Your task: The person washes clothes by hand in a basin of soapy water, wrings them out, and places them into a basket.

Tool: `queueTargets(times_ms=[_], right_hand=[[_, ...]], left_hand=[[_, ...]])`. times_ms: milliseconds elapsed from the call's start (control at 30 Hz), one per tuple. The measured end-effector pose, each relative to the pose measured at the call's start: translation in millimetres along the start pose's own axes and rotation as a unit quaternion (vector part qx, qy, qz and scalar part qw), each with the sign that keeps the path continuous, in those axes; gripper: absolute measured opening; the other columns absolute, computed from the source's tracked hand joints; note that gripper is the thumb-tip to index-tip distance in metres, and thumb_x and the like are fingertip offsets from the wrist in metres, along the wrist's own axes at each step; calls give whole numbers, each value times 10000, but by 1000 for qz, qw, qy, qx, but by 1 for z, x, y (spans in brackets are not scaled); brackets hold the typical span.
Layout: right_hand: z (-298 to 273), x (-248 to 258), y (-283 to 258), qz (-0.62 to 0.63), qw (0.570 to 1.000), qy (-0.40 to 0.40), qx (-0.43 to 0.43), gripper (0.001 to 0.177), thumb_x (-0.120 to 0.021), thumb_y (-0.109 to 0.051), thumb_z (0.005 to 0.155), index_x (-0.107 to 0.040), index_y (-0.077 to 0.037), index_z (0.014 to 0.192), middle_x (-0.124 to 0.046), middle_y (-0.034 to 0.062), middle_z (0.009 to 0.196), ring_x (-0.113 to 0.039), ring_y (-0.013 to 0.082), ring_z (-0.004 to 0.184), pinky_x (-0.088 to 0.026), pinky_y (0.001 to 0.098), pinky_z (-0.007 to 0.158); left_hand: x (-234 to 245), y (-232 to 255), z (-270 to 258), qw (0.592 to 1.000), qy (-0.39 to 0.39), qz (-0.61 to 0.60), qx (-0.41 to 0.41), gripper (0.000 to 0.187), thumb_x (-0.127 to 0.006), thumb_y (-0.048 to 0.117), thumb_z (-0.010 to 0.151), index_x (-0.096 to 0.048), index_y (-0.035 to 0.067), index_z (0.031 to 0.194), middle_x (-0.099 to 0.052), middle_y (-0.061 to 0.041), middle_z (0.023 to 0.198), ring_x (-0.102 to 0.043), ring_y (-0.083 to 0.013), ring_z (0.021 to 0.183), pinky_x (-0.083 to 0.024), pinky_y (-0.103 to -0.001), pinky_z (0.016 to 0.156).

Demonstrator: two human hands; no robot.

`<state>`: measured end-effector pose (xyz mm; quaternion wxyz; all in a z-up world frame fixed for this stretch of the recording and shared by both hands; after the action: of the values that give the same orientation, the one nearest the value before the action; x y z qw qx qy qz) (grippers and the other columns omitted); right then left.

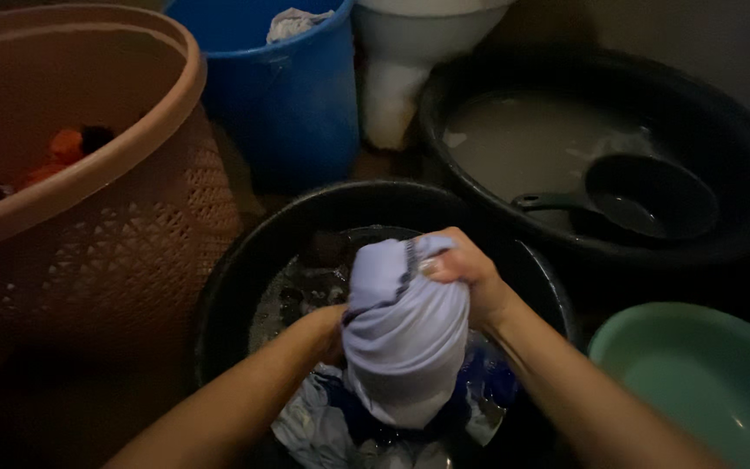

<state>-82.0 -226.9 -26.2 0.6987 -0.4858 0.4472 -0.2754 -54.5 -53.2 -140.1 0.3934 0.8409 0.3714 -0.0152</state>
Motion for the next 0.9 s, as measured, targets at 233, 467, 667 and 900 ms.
queueTargets(times_ms=[233,467,667,900], right_hand=[[-10,34,35,80,977,193,43,575,-593,-409,776,-673,48,1116,-699,225,1020,-685,364,921,-570,490,804],[-7,9,23,223,924,284,127,562,-505,-478,907,-612,-67,1274,-639,126,1289,-621,314,1182,-504,465,1019],[-1,36,21,205,857,445,159,656,-365,-447,895,-608,-117,1406,-630,109,1432,-597,327,1333,-461,531,1130],[34,56,-18,148,890,378,207,687,-349,-475,904,-585,-149,1461,-591,82,1524,-568,329,1413,-441,526,1184]], left_hand=[[10,20,-22,995,21,-66,-74,550,-405,394,974,-634,33,1321,-716,-188,1287,-714,-297,1129,-565,-433,993],[26,55,-48,967,85,-150,-187,541,-394,381,992,-640,24,1315,-721,-193,1283,-720,-294,1123,-570,-427,991],[40,84,-101,927,234,-165,-243,500,-440,375,1003,-668,27,1281,-734,-181,1264,-728,-279,1093,-577,-407,958],[80,125,-256,668,526,168,-499,377,-537,377,993,-768,79,1009,-813,-120,962,-760,-238,840,-608,-391,768]])
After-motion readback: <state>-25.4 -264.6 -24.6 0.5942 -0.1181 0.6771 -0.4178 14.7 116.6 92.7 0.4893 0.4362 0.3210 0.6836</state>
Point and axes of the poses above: each hand's wrist, its own z-axis towards the middle knuckle, its own x-axis out of the back of the hand, y = z × x, the point moved 3 cm from there along z, towards the middle knuckle
